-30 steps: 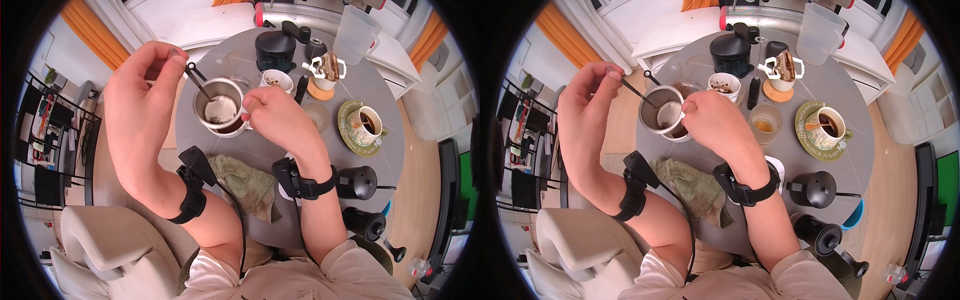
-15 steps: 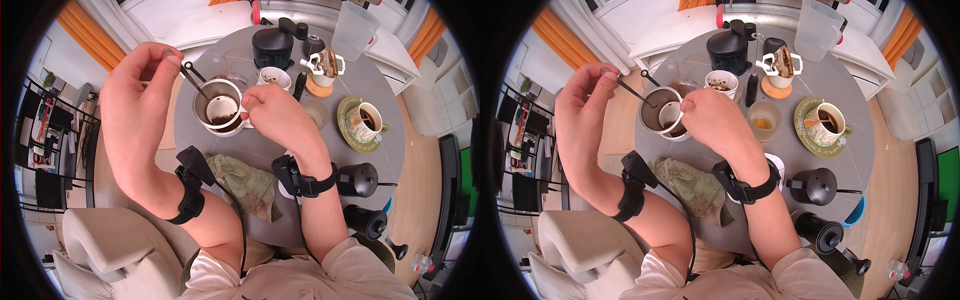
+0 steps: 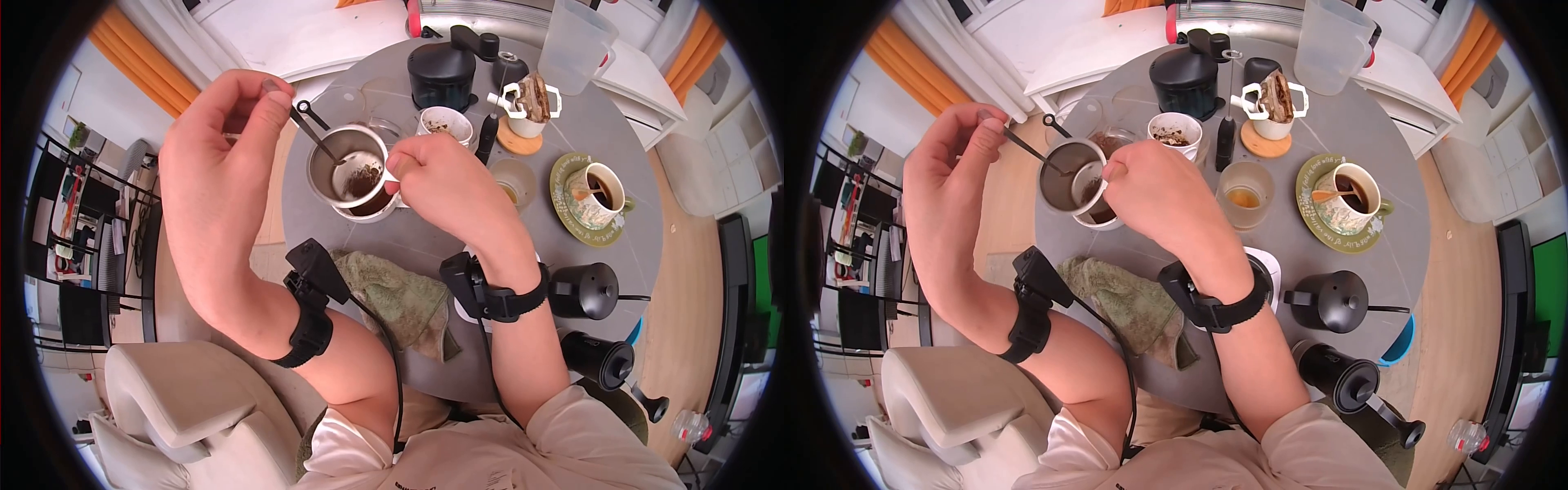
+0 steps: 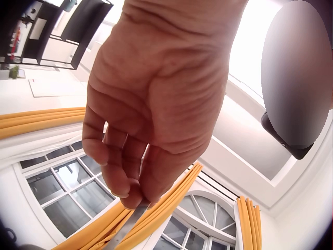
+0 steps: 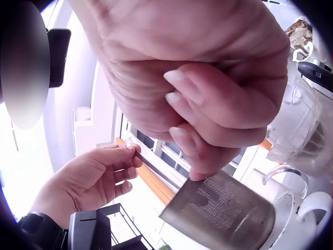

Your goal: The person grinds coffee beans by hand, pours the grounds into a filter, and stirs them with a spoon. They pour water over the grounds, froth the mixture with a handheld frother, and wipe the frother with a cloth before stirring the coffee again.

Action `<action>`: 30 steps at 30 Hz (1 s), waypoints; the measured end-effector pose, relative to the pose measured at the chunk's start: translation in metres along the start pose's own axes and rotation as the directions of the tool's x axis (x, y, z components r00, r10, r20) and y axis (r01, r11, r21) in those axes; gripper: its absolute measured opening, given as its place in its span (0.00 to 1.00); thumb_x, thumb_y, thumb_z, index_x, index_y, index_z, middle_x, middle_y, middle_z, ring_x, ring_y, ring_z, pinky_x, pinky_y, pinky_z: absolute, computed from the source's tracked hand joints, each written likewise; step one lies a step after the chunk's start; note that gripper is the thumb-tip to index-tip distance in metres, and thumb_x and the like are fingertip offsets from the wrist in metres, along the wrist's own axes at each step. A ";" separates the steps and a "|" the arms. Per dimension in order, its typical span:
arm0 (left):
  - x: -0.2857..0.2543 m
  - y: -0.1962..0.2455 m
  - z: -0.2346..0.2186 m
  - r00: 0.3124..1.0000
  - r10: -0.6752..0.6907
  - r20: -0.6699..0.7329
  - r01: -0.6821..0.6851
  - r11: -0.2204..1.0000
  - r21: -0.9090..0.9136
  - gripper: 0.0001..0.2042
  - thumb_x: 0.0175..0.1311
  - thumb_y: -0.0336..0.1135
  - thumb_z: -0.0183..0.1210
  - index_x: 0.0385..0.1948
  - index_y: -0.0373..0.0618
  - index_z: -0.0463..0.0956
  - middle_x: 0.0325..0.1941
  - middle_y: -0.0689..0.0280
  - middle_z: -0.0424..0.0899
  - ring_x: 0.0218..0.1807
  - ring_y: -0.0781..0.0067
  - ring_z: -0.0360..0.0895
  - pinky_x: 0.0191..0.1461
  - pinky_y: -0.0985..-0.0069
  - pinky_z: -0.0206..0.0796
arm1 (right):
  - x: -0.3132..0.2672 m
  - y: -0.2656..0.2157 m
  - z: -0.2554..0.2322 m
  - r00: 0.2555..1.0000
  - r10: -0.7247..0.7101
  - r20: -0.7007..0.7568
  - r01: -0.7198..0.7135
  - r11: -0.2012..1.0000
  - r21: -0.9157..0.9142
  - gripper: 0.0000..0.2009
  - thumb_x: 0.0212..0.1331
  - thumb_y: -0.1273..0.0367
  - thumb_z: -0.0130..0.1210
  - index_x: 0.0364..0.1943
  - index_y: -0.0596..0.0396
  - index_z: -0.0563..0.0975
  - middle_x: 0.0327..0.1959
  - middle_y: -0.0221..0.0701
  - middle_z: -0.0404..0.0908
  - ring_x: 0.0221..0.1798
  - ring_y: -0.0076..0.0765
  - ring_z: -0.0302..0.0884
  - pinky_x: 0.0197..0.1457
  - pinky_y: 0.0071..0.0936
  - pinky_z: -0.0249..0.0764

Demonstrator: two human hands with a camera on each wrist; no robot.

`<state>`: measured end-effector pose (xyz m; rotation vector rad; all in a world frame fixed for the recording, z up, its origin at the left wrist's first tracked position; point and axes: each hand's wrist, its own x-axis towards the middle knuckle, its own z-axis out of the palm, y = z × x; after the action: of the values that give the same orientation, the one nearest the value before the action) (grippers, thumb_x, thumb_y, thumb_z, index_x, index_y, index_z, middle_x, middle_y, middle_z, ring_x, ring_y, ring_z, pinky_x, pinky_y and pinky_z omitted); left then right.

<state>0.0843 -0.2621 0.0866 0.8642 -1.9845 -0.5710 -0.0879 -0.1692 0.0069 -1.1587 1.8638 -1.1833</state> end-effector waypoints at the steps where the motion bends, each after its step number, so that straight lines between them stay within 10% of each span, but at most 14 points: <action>1: 0.000 -0.001 0.000 1.000 0.001 -0.001 -0.001 1.000 -0.005 0.09 0.72 0.34 0.64 0.41 0.36 0.85 0.32 0.66 0.88 0.35 0.80 0.80 0.44 0.79 0.72 | -0.001 -0.001 -0.002 0.999 0.014 0.036 -0.014 1.000 -0.003 0.14 0.60 0.70 0.53 0.43 0.62 0.86 0.39 0.54 0.87 0.46 0.61 0.85 0.54 0.46 0.78; 4: 0.000 0.000 0.001 1.000 -0.002 0.004 0.002 1.000 -0.012 0.09 0.72 0.34 0.64 0.41 0.36 0.85 0.32 0.66 0.88 0.35 0.81 0.80 0.44 0.79 0.72 | -0.001 0.000 -0.001 0.999 -0.004 -0.052 0.005 1.000 0.021 0.14 0.60 0.69 0.54 0.43 0.63 0.86 0.38 0.54 0.86 0.46 0.61 0.86 0.53 0.47 0.78; 7: -0.001 0.001 0.001 1.000 -0.008 0.000 0.008 1.000 -0.014 0.09 0.71 0.34 0.64 0.41 0.36 0.85 0.32 0.66 0.88 0.35 0.81 0.79 0.44 0.80 0.71 | 0.002 0.008 -0.002 1.000 -0.014 0.028 0.015 1.000 -0.018 0.14 0.72 0.66 0.48 0.35 0.61 0.82 0.28 0.31 0.85 0.31 0.24 0.76 0.40 0.29 0.72; 10: -0.001 0.002 0.002 1.000 -0.005 -0.004 0.005 1.000 -0.020 0.09 0.71 0.34 0.64 0.41 0.36 0.85 0.31 0.66 0.87 0.35 0.81 0.79 0.43 0.80 0.71 | 0.002 0.008 -0.002 1.000 -0.014 0.013 0.014 0.999 -0.039 0.14 0.71 0.67 0.48 0.33 0.60 0.81 0.26 0.30 0.82 0.31 0.23 0.76 0.39 0.28 0.72; 13: -0.001 0.001 0.001 1.000 -0.003 0.002 0.003 1.000 -0.006 0.09 0.71 0.34 0.64 0.41 0.36 0.85 0.31 0.66 0.87 0.35 0.81 0.79 0.43 0.80 0.71 | 0.002 0.005 -0.001 1.000 0.016 -0.004 -0.016 0.998 0.061 0.13 0.61 0.68 0.55 0.37 0.66 0.85 0.32 0.55 0.84 0.40 0.60 0.85 0.49 0.46 0.78; 25: -0.001 0.004 0.001 1.000 -0.002 0.013 0.002 1.000 -0.006 0.09 0.72 0.33 0.64 0.41 0.36 0.85 0.32 0.66 0.87 0.35 0.81 0.79 0.43 0.80 0.70 | 0.002 0.000 -0.001 0.999 0.047 0.028 -0.051 0.983 0.178 0.15 0.64 0.67 0.51 0.29 0.67 0.82 0.30 0.44 0.88 0.34 0.45 0.85 0.45 0.39 0.77; 28: -0.002 0.004 0.002 1.000 -0.002 0.006 0.002 1.000 -0.012 0.09 0.72 0.34 0.64 0.41 0.36 0.85 0.32 0.66 0.88 0.35 0.81 0.79 0.43 0.80 0.71 | 0.005 0.005 0.002 0.996 0.037 0.081 -0.055 0.969 0.239 0.15 0.72 0.64 0.50 0.36 0.63 0.83 0.22 0.26 0.77 0.24 0.18 0.68 0.28 0.24 0.63; 30: -0.001 0.003 0.002 1.000 0.002 0.007 -0.002 1.000 -0.012 0.09 0.72 0.34 0.64 0.41 0.36 0.85 0.32 0.66 0.88 0.35 0.81 0.79 0.43 0.80 0.71 | 0.002 -0.001 -0.002 0.995 0.051 0.085 -0.068 0.974 0.215 0.16 0.72 0.63 0.50 0.36 0.62 0.83 0.22 0.25 0.77 0.23 0.18 0.67 0.25 0.25 0.60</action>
<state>0.0815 -0.2589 0.0868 0.8543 -1.9866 -0.5847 -0.0901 -0.1705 0.0086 -1.0065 1.6526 -1.2540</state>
